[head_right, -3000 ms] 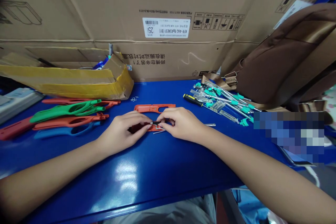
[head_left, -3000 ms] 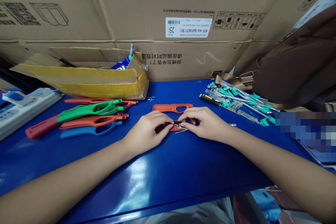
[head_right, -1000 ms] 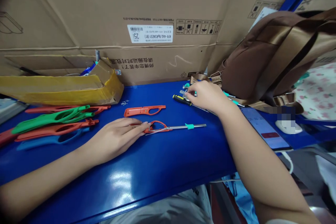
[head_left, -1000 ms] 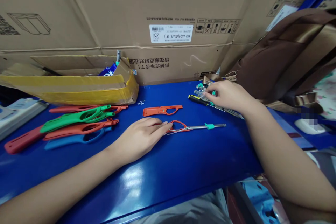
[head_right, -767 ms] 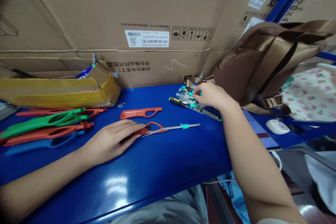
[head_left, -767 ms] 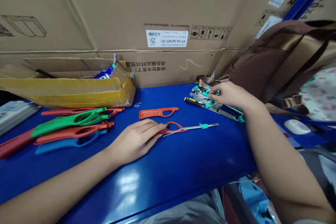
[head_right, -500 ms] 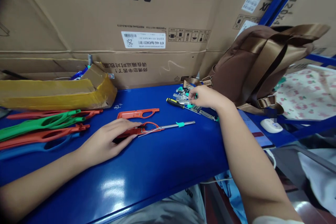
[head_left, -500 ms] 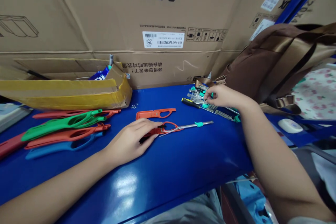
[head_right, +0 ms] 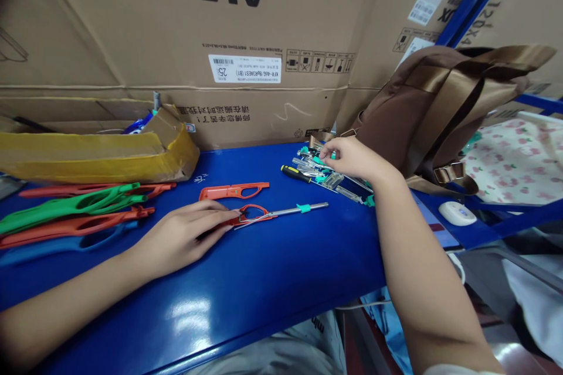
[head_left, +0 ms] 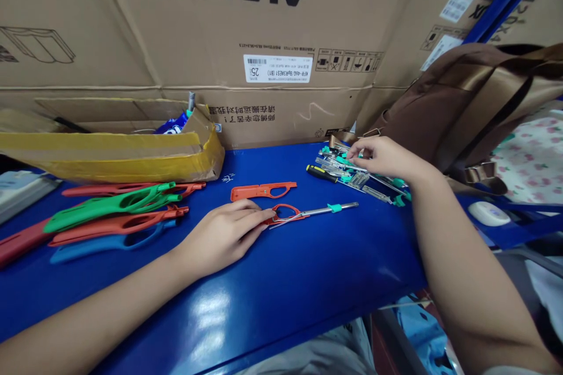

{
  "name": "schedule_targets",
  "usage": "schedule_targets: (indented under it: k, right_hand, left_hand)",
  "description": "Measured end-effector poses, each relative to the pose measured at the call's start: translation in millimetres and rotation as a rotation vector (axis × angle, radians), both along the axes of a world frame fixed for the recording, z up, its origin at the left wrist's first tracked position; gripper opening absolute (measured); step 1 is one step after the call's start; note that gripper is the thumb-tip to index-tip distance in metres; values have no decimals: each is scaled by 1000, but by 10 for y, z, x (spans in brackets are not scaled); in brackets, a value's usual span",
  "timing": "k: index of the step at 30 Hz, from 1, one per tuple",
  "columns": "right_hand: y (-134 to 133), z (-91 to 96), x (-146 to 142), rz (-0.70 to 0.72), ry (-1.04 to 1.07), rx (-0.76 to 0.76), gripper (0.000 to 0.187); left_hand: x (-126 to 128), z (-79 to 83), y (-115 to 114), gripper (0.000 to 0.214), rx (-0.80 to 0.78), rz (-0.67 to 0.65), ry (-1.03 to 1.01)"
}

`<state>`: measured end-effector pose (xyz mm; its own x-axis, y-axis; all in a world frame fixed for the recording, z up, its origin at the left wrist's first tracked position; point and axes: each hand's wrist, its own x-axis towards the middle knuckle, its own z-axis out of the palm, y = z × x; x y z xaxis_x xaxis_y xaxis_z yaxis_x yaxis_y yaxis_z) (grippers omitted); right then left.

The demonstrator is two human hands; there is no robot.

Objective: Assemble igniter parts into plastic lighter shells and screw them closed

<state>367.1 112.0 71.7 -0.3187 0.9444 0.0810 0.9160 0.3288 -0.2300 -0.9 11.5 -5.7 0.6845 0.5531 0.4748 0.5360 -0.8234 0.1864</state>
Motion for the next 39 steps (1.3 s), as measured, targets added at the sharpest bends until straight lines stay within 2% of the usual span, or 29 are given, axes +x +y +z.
schedule_targets:
  k: [11, 18, 24, 27, 31, 33, 36, 39]
  right_hand:
    - [71, -61, 84, -104, 18, 68, 23]
    - [91, -124, 5, 5, 30, 61, 23]
    - [24, -76, -78, 127, 75, -39, 23]
    - [23, -80, -74, 123, 76, -20, 22]
    - [46, -105, -16, 95, 39, 9, 44]
    - [48, -103, 10, 104, 45, 0, 48]
    - [39, -80, 39, 90, 45, -27, 39]
    - [36, -60, 72, 75, -6, -128, 23]
  left_hand:
    - [2, -58, 4, 30, -58, -6, -106]
    - [-7, -60, 2, 28, -69, -15, -104]
    - [5, -51, 4, 26, -51, -23, -98]
    - [10, -38, 5, 25, -34, -20, -98]
    - [9, -27, 9, 26, -23, -21, -100]
    - [7, -28, 12, 26, -20, -28, -97]
    - [1, -36, 11, 26, -23, -31, -95]
    - [-4, -42, 8, 26, -27, -27, -86]
